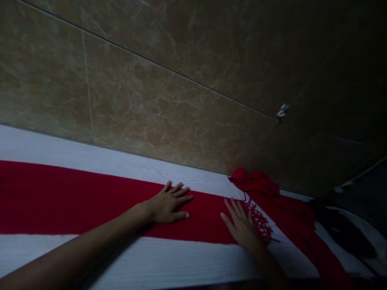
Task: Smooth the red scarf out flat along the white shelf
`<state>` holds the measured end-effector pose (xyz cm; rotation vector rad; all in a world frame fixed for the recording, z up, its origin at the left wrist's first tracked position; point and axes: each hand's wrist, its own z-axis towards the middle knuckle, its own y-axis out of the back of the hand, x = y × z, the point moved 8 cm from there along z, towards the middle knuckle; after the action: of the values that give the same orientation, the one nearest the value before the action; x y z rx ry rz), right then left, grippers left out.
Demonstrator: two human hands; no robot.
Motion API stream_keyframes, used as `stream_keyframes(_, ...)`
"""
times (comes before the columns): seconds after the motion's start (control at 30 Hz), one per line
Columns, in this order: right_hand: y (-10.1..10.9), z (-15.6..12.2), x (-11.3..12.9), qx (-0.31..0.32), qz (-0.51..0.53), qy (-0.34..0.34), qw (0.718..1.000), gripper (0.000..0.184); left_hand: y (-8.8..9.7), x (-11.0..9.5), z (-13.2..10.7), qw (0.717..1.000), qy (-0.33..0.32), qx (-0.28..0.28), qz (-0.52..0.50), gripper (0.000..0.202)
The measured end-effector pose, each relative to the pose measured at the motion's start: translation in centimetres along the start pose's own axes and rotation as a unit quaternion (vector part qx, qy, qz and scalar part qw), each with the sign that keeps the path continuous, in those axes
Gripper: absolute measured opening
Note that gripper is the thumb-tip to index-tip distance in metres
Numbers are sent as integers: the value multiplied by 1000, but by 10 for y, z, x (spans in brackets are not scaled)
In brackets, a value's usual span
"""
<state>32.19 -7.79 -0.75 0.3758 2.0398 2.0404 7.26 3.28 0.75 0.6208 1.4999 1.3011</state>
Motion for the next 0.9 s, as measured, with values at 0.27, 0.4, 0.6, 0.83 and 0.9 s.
stream_keyframes(0.27,-5,19,39,15,43,46,998,68,4,-5,-1,1000,4,4,-9,80)
stream_keyframes(0.4,-12,24,34,38,13,46,998,69,5,1,-5,1000,8,3,-20,90)
stream_keyframes(0.6,-9,21,14,35,8,39,999,67,5,4,-8,1000,25,14,-4,92)
stream_keyframes(0.83,4,12,19,22,47,42,998,68,7,-7,-5,998,41,48,14,82)
stream_keyframes(0.9,8,11,13,9,59,43,997,66,14,2,-7,997,59,39,-5,74)
